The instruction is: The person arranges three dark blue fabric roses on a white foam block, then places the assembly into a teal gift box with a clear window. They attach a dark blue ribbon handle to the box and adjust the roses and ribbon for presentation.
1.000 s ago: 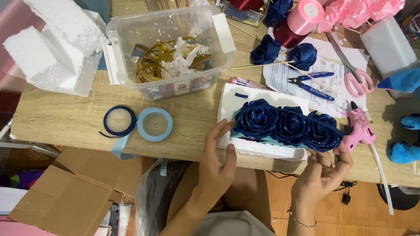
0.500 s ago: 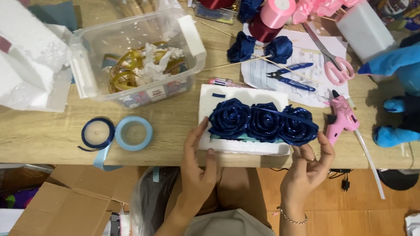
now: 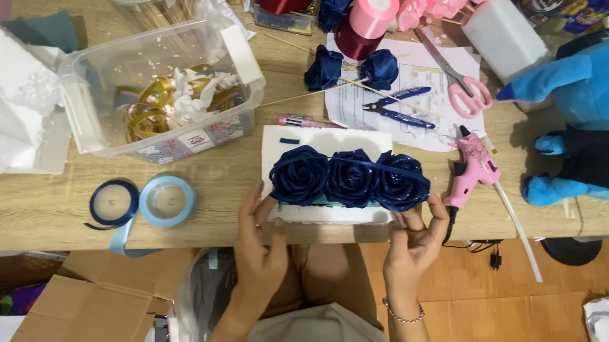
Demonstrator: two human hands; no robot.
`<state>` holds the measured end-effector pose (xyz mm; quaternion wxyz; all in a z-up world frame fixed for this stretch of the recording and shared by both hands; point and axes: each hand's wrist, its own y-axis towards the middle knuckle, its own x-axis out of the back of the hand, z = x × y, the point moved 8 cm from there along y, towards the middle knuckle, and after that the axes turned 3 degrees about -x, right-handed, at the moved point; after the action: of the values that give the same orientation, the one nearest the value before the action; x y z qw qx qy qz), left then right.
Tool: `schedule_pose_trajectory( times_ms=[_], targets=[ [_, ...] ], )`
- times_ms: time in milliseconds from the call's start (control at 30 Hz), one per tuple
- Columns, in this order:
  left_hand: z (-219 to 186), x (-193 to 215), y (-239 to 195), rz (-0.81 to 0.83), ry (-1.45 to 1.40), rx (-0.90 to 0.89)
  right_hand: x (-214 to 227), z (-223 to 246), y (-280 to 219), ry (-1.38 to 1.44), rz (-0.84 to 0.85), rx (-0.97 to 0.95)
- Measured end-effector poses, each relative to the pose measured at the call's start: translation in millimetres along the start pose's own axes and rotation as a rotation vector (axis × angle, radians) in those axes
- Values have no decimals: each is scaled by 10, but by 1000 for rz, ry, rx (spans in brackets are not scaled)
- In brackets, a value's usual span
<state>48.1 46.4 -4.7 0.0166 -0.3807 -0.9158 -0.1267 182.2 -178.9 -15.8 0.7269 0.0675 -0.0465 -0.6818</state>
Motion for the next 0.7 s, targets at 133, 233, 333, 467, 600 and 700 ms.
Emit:
schedule_pose_trajectory(
  times_ms=[133,233,333,467,600,700],
  targets=[
    [-87,80,70,-8,-57,101,-73,272,106,-37,52,80],
    [-142,93,67,-38,-65,62,-145,380,87,-60,99,147],
    [-52,104,40,-73,0,117,-91,219,59,-44,94,104],
    [-4,91,20,-71,-4,105,11,-63,26,53,86,46],
    [-47,67,30,-42,30,105,-11,-80,14,73,87,33],
    [-48,93,65,-8,42,192,31,25,60,-60,44,24]
  ],
)
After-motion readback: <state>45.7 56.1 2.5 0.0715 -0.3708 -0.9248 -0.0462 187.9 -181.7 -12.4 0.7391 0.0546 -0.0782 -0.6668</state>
